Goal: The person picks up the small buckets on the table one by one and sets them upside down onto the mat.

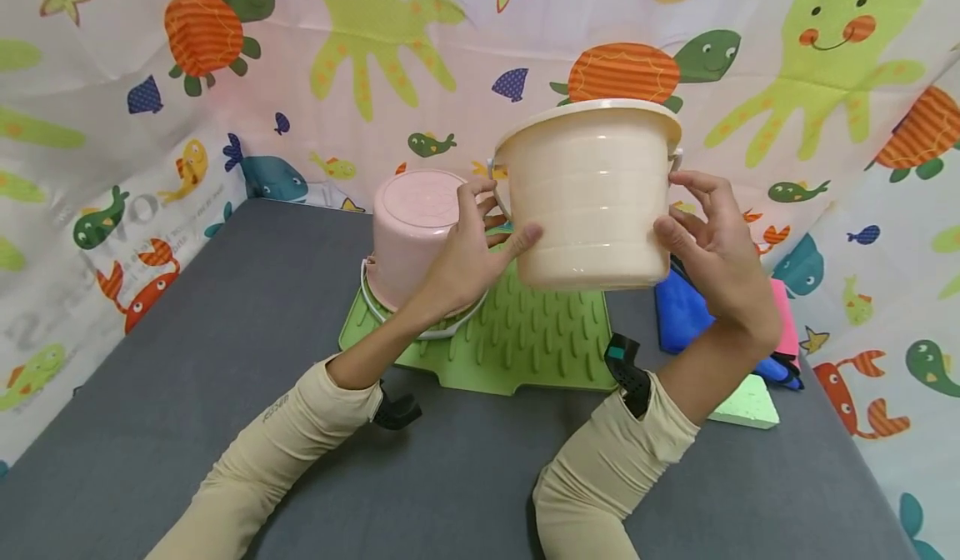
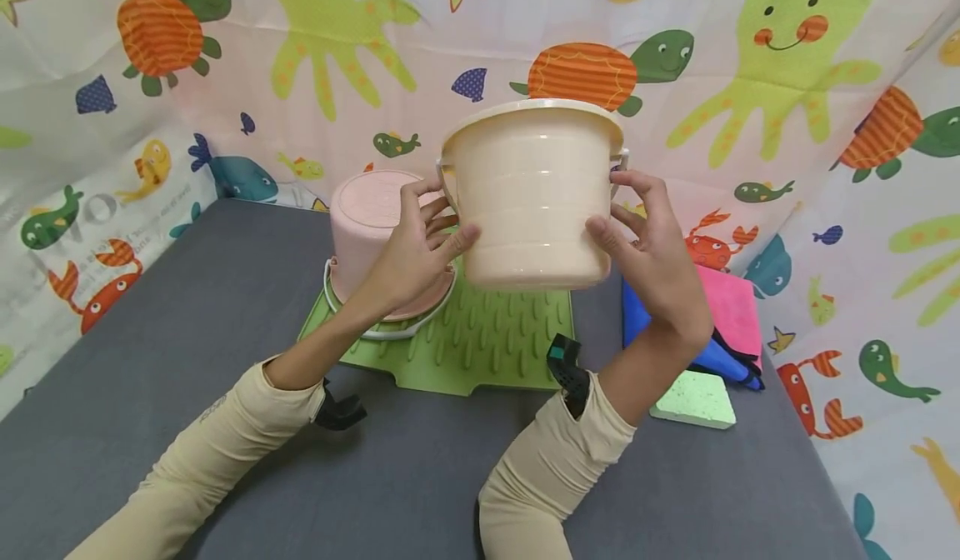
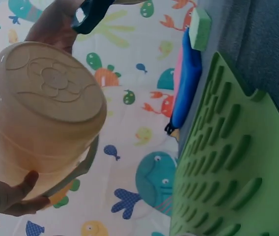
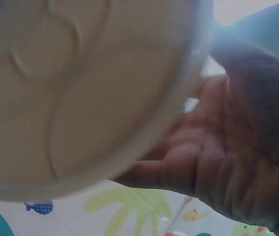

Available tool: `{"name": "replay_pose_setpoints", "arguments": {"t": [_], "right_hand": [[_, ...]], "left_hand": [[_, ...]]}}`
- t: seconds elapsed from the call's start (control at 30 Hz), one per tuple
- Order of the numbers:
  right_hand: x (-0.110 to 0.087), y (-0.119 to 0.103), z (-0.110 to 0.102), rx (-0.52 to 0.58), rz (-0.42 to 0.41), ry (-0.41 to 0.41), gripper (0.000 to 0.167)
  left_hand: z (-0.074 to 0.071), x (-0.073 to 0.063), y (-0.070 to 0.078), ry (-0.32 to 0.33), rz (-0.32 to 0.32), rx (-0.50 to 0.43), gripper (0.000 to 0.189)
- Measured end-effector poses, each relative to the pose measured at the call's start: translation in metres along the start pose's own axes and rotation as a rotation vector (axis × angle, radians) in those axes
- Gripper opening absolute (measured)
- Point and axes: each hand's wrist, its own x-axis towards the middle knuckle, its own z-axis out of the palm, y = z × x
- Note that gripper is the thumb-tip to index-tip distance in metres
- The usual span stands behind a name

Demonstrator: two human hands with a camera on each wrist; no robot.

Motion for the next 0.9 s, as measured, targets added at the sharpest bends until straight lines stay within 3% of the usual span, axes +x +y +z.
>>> {"name": "replay_pose_setpoints", "arguments": {"t": [0.17,0.3,0.47,0.6,0.73,0.9], "right_hand": [[-0.005,0.005,-0.008,0.009,-0.072,-0.261,0.095],[-0.003,0.007,-0.012,-0.032,-0.132,-0.386,0.104],[-0.002,0.005,-0.013,-0.176,-0.058,-0.307,0.082],[-0.002,0.007,-0.013,-0.273,0.025,-0.226,0.066],[0.003,0.010,-0.010,-0.293,0.111,-0.181,0.058],[0.016,0.018,-0.006,-0.388,0.225,-0.117,0.065]], "left_hand": [[0.002,0.004,-0.003,0.048,-0.066,0.046,0.065],[0.006,0.007,-0.006,0.028,-0.054,0.119,0.075],[0.005,0.012,-0.012,-0.103,-0.015,0.071,0.116],[0.002,0.015,-0.016,-0.203,-0.015,0.064,0.131],[0.001,0.015,-0.020,-0.217,-0.014,0.143,0.116],[0.005,0.018,-0.025,-0.198,-0.071,0.249,0.085]]}}
